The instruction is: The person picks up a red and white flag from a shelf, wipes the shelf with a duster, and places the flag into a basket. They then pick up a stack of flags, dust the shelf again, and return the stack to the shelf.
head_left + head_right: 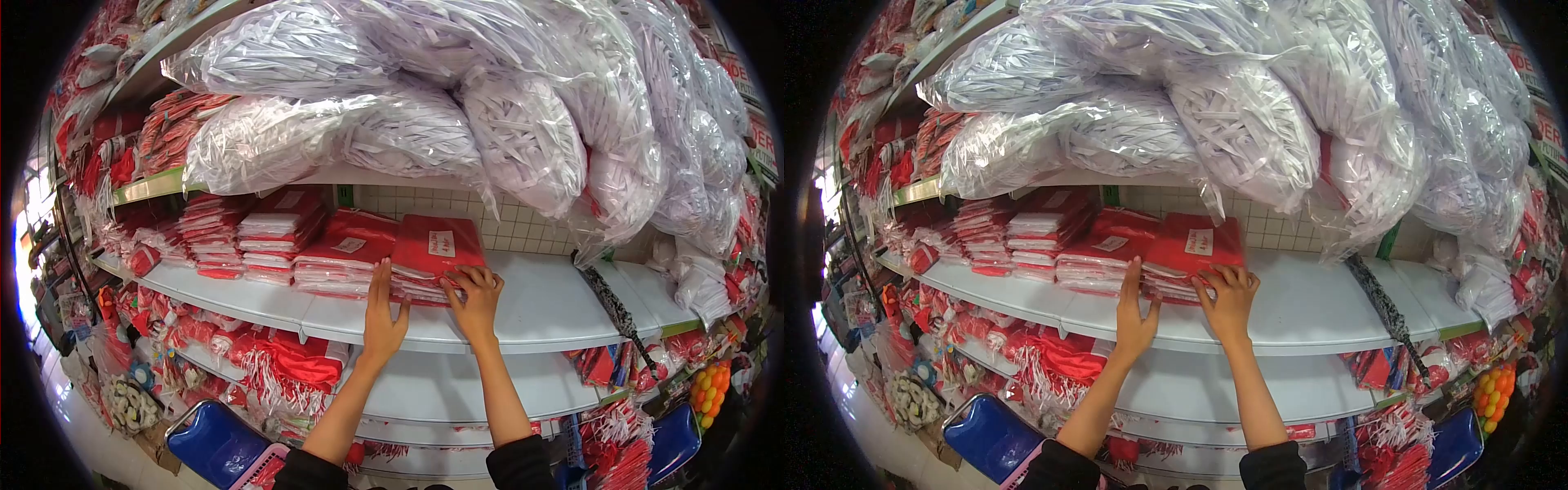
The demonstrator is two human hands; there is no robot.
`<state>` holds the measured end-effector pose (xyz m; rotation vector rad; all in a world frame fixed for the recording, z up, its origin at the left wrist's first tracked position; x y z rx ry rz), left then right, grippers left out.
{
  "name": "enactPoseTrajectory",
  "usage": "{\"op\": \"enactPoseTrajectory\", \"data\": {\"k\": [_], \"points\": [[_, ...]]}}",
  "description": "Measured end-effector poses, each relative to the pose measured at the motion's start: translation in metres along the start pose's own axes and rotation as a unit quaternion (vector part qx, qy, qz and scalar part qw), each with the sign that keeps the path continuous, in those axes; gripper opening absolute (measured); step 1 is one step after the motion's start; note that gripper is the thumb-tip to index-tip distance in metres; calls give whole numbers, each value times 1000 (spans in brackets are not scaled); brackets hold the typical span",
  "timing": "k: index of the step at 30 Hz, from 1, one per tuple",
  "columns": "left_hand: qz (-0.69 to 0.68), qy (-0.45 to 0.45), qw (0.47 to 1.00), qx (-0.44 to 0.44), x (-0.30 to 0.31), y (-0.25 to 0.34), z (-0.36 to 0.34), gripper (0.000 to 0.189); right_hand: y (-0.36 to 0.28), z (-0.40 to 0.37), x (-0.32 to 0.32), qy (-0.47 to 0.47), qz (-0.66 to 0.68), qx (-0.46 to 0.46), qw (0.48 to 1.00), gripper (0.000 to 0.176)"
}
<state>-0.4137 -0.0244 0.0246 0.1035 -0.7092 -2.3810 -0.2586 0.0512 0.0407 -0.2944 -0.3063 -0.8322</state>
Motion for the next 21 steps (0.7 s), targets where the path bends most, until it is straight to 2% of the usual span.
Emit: {"op": "enactPoseTrajectory", "data": {"k": [7, 12, 15, 18, 20, 21], "points": [[74, -12, 997, 8, -4, -2, -3, 58, -1, -7, 0, -34, -31, 41, 998, 33], [103, 65, 992, -41, 5, 19, -25, 50, -18, -16, 32, -49, -35, 47, 997, 48], [136, 97, 985, -33, 13, 30, -75, 46, -31, -39, 55, -27, 11, 68, 997, 46], [167, 108, 980, 25, 28, 36, -149, 46, -57, -95, 61, -47, 113, 107, 987, 42], [202, 93, 971, 92, 45, 36, -211, 49, -80, -154, 53, -98, 188, 157, 965, 38], [228, 82, 961, 130, 57, 34, -249, 51, -91, -187, 45, -158, 217, 169, 948, 36]]}}
Point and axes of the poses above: each hand's wrist, its own z-axis towards the middle knuckle, its own x-axis out of the back of the hand, y = z × x, the point moved 6 cm from there along z, towards the middle knuckle, and after that the axes turned 13 degrees about -z, right-handed, at the moved point
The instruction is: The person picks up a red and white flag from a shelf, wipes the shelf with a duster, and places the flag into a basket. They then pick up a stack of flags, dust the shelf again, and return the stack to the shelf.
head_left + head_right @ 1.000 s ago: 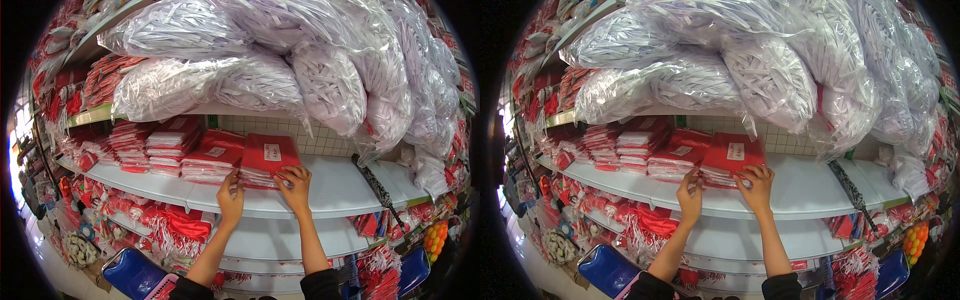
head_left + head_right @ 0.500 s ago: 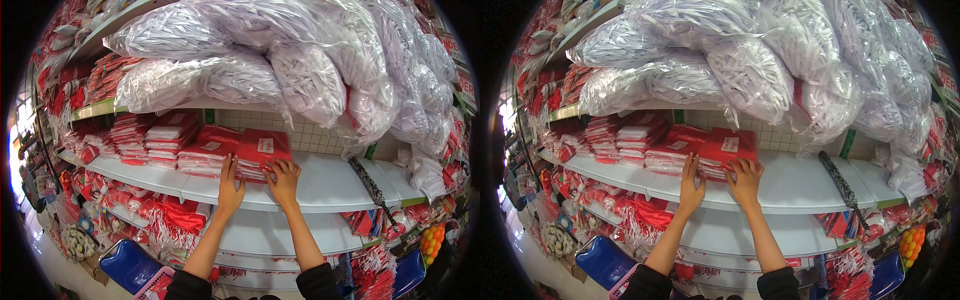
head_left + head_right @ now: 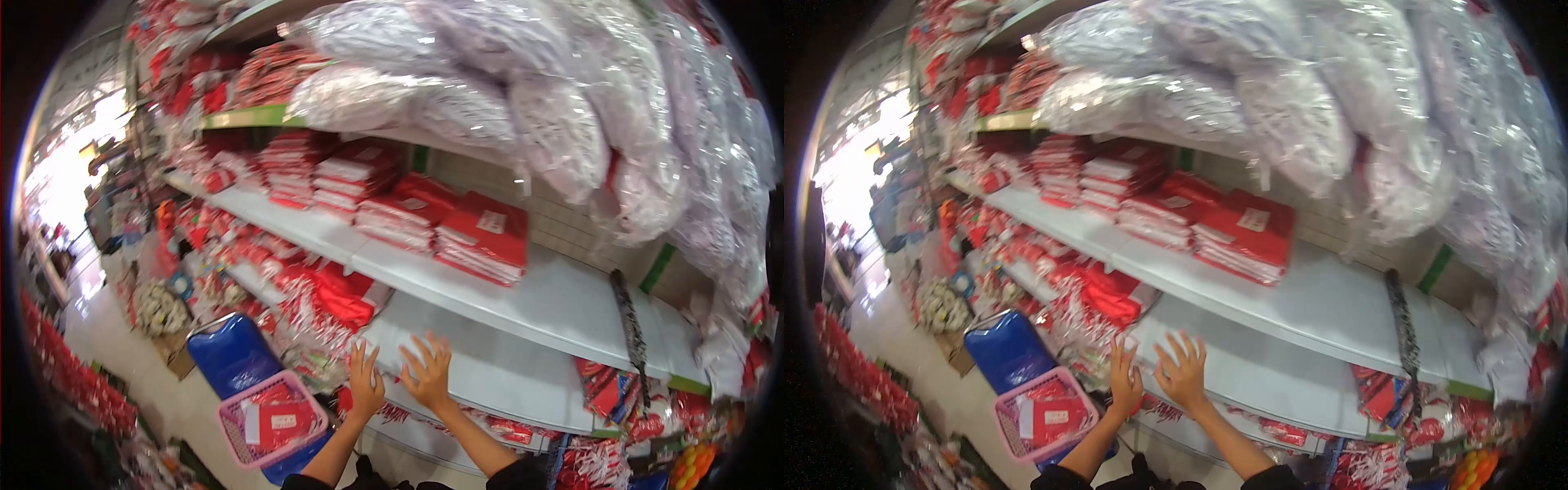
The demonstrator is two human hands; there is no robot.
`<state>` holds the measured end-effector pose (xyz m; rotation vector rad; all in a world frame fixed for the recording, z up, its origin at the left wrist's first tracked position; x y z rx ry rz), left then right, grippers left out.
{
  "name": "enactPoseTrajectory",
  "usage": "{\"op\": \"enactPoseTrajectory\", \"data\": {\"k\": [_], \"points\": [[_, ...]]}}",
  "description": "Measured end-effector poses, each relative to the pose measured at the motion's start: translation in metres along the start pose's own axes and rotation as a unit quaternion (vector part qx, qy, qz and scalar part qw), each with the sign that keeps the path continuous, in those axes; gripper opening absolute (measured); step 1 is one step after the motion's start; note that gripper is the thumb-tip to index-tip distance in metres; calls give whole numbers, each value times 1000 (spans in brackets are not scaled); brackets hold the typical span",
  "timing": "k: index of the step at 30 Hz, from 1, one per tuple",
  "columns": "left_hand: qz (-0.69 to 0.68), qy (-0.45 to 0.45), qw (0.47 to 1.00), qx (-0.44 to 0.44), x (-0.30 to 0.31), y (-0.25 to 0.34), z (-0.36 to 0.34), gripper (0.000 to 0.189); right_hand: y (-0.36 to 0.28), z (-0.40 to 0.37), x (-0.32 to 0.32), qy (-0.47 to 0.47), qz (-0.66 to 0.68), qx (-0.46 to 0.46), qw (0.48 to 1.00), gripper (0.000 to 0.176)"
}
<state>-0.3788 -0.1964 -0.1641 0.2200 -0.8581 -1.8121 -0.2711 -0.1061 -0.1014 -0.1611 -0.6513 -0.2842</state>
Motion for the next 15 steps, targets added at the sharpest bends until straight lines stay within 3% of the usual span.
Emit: {"op": "enactPoseTrajectory", "data": {"k": [2, 4, 7, 8, 9, 10, 11, 13, 15], "points": [[29, -40, 995, 85, 34, -44, -81, 52, -30, -59, -45, -104, 65, -3, 992, 31], [133, -154, 968, 150, 77, -93, -191, 52, -46, -147, -102, -218, 86, -34, 972, 34], [223, -158, 896, 349, 191, -120, -403, 42, -52, -310, -169, -454, 49, -93, 885, 40], [258, -152, 829, 473, 236, -108, -473, 35, -45, -378, -191, -557, 38, -52, 828, 40], [301, -159, 720, 604, 281, -92, -540, 36, -33, -458, -217, -637, 99, 25, 764, 36], [318, -163, 633, 687, 317, -70, -584, 32, -29, -511, -215, -695, 215, 50, 685, 35], [313, -165, 570, 742, 348, -49, -620, 28, -11, -556, -216, -747, 206, 42, 630, 37], [273, -161, 498, 807, 383, -13, -666, 21, 23, -591, -199, -814, 136, -2, 565, 41], [221, -152, 488, 831, 392, 2, -690, 17, 58, -606, -192, -845, 79, -36, 528, 44]]}}
Point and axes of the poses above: each hand's wrist, its own z-axis towards the middle knuckle, its own x-axis out of the back of the hand, y = z × x, the point moved 6 cm from there along z, towards the middle knuckle, and after that the axes turned 13 degrees about -z, right-handed, at the moved point
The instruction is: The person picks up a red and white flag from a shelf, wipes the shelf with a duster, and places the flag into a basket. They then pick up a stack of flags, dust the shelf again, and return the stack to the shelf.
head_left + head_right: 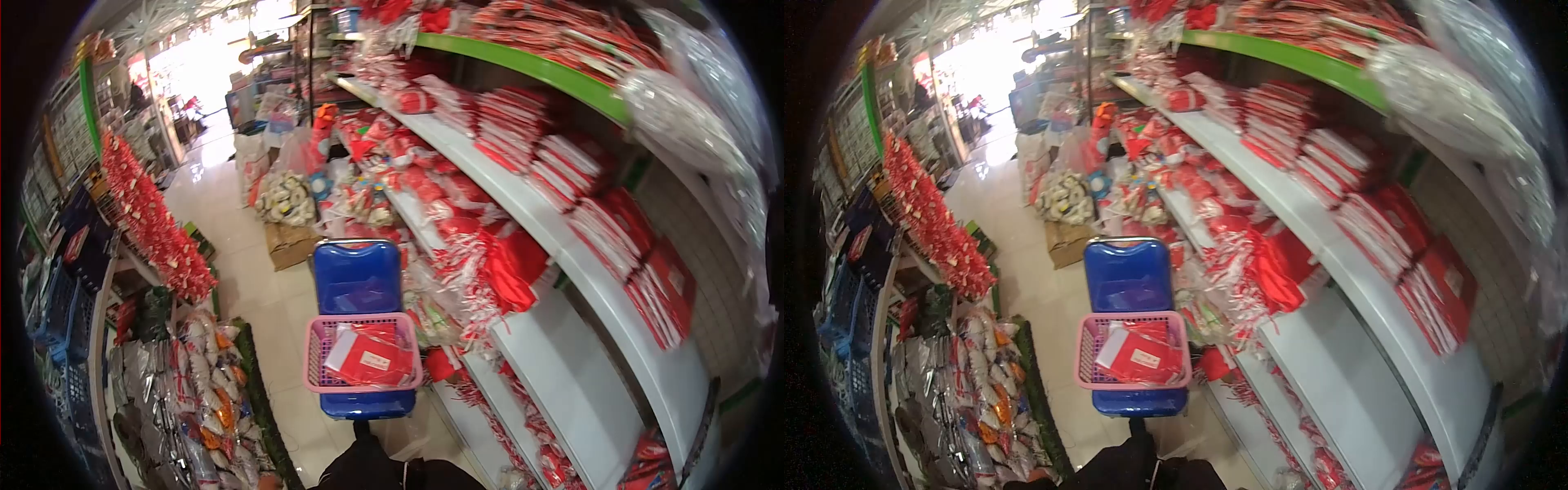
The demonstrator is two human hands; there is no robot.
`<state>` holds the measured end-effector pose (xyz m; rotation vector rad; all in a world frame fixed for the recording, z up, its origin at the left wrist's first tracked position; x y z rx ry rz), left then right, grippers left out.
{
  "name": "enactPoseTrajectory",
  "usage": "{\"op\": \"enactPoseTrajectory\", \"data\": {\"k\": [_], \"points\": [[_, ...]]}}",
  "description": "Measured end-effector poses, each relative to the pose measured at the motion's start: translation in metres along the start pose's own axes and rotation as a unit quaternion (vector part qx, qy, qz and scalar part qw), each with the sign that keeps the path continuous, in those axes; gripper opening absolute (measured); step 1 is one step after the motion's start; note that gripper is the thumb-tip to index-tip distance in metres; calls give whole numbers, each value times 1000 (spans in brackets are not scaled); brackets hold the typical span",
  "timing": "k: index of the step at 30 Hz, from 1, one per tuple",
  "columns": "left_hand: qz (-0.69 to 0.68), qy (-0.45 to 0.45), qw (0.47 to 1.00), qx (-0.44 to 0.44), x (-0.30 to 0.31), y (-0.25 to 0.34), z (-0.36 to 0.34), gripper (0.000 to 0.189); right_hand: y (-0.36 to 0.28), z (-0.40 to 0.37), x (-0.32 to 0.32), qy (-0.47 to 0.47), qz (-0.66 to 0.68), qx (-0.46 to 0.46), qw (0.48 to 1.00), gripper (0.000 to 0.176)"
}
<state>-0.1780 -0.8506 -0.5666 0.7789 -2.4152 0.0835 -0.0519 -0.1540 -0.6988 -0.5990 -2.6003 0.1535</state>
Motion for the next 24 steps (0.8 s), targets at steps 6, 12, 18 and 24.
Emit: {"op": "enactPoseTrajectory", "data": {"k": [6, 12, 18, 24], "points": [[82, -67, 993, -42, -16, 23, 50, 38, 19, 50, -17, -30, -206, 117, 971, 56], [54, 210, 951, -223, 104, 195, 62, 21, -242, 50, 271, 394, 47, 55, 916, 39], [8, 291, 866, -407, 193, 378, 44, 34, -389, 26, 366, 373, -55, 142, 915, 59], [133, 271, 818, -489, 156, 431, 66, 45, -365, 69, 320, 275, -184, 82, 940, 64]]}}
Point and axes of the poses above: each hand's wrist, its own z-axis towards the middle knuckle, its own x-axis out of the back of the hand, y = z × x, the point moved 6 cm from there along z, towards the middle knuckle, and after that the axes turned 13 degrees about -z, right-handed, at the moved point
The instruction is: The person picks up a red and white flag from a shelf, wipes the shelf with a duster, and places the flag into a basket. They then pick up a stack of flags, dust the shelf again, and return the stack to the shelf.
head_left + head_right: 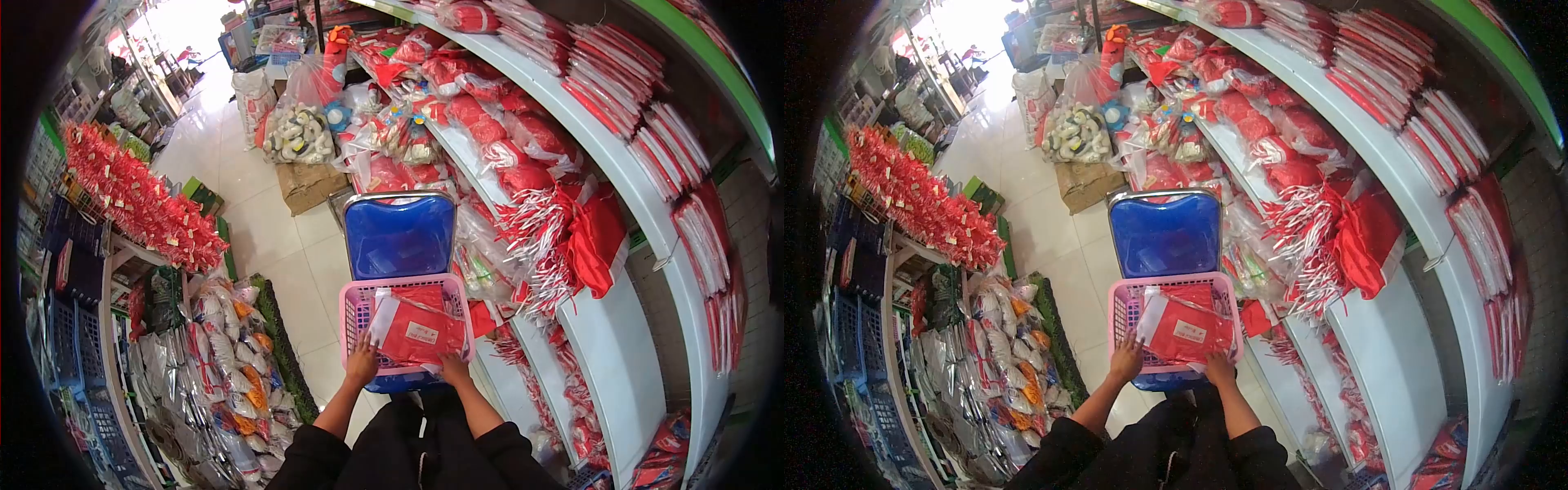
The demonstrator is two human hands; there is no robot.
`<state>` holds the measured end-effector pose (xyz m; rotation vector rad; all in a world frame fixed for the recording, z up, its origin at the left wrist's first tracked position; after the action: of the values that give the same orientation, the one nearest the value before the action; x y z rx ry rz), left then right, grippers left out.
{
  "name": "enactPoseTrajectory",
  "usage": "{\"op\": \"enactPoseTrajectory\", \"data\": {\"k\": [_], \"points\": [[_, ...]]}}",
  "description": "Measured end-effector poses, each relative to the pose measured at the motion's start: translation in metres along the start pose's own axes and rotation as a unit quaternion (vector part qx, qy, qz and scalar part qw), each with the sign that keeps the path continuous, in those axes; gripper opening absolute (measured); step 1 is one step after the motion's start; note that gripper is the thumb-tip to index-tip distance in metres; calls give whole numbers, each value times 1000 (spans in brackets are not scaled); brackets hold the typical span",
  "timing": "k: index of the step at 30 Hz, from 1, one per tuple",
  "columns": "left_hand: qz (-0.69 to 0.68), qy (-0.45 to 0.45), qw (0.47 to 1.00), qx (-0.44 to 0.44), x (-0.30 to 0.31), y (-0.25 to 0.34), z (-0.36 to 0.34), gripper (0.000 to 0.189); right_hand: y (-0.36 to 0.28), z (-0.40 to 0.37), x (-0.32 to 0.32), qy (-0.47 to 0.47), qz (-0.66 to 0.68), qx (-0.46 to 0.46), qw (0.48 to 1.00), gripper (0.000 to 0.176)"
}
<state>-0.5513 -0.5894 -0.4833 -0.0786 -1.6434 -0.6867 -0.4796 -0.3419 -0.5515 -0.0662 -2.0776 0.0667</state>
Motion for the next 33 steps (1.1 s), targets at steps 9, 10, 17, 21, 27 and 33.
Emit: {"op": "enactPoseTrajectory", "data": {"k": [9, 10, 17, 21, 27, 33], "points": [[-286, -224, 909, 203, -68, -18, -33, 56, 2, -8, 26, 80, 29, -10, 996, 30], [-284, -218, 910, 208, -78, -25, -34, 58, 1, -11, 37, 81, 59, -11, 995, 29], [-473, -186, 823, 255, -94, -35, -11, 75, -1, -12, 101, 92, 332, 19, 939, 30], [-646, -156, 709, 235, -94, -24, 33, 82, -4, -20, 171, 174, 430, 47, 884, 31], [-771, -119, 615, 120, 61, 94, 102, 74, -8, -64, 256, 266, 550, 27, 792, 34], [-831, -300, 469, -8, 119, 176, 111, 69, -47, -126, 344, 267, 639, 188, 696, 43]]}}
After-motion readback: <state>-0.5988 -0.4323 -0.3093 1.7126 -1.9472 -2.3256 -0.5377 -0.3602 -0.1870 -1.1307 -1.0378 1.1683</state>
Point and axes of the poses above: each hand's wrist, its own z-axis towards the middle knuckle, its own x-axis out of the back of the hand, y = z × x, the point moved 6 cm from there along z, towards the middle knuckle, and after that the axes turned 13 degrees about -z, right-handed, at the moved point
